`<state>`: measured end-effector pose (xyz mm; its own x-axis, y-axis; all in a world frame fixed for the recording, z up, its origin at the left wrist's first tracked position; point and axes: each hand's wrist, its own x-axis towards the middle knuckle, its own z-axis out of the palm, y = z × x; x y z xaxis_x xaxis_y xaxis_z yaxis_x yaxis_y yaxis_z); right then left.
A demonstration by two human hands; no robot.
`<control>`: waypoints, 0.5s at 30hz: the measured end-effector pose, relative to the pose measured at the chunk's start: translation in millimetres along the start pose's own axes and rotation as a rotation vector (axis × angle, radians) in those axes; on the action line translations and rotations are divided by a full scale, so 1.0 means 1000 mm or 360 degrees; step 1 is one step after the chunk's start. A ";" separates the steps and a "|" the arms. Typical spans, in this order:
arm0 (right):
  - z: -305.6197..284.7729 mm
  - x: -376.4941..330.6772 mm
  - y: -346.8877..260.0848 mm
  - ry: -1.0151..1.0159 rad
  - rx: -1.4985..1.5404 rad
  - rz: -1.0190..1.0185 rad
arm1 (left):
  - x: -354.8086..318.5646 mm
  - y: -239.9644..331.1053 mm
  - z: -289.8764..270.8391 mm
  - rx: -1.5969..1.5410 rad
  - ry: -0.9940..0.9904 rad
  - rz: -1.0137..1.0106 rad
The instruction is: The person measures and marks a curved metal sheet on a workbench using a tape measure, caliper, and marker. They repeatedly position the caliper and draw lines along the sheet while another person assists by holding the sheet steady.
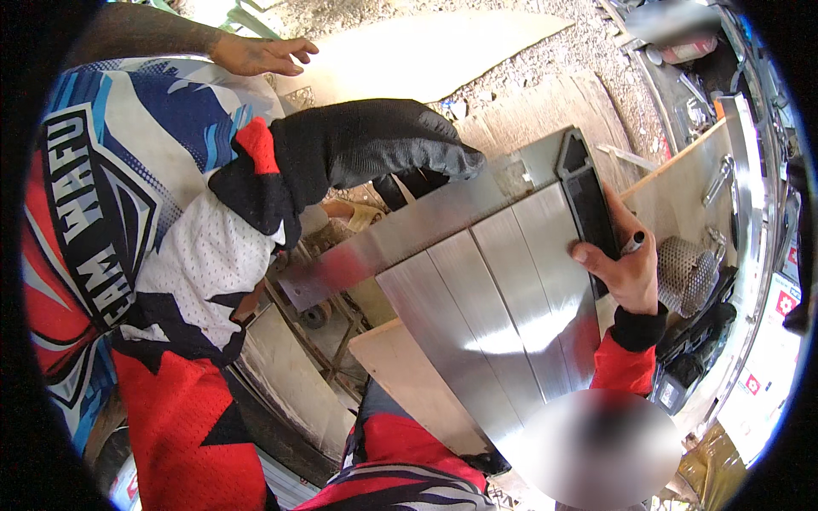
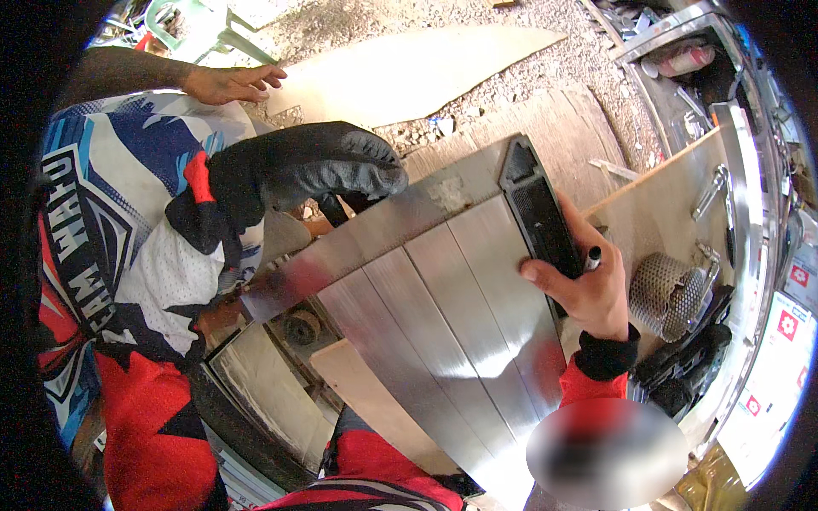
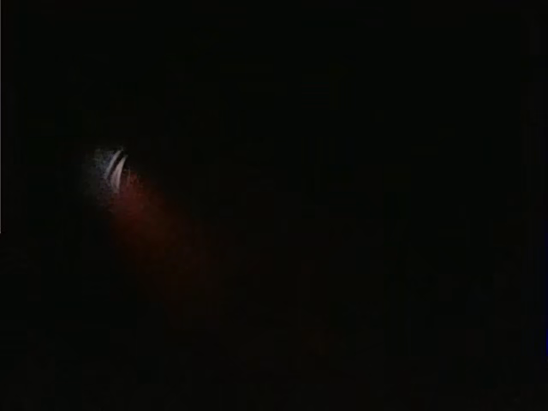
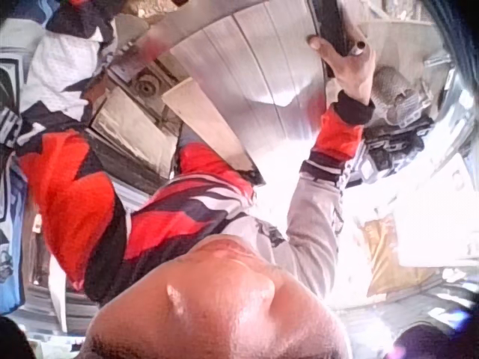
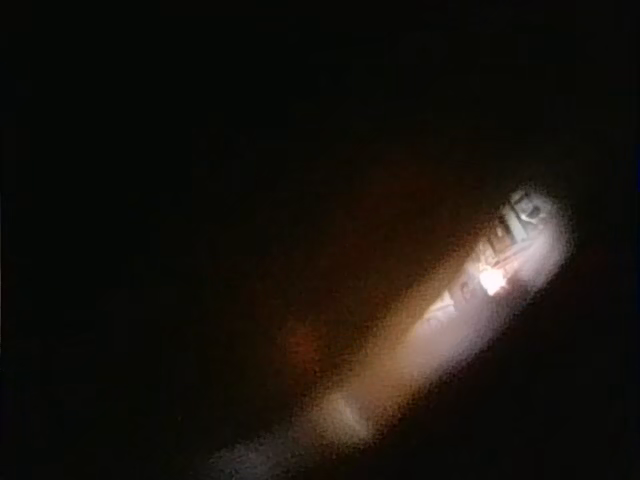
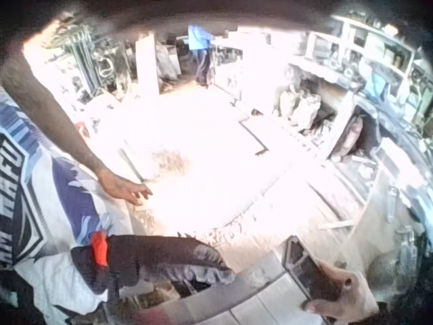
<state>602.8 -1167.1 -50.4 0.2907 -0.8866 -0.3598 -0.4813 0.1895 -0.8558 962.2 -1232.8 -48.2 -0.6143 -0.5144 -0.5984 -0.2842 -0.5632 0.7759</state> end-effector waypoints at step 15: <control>0.002 -0.001 -0.001 0.0086 -0.0007 -0.0066 | 0.009 -0.002 0.008 0.0549 -0.0078 0.0086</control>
<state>604.5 -1165.9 -50.4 0.2653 -0.9152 -0.3033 -0.4733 0.1505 -0.8680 951.2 -1230.6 -53.7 -0.6674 -0.5010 -0.5510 -0.4772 -0.2803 0.8329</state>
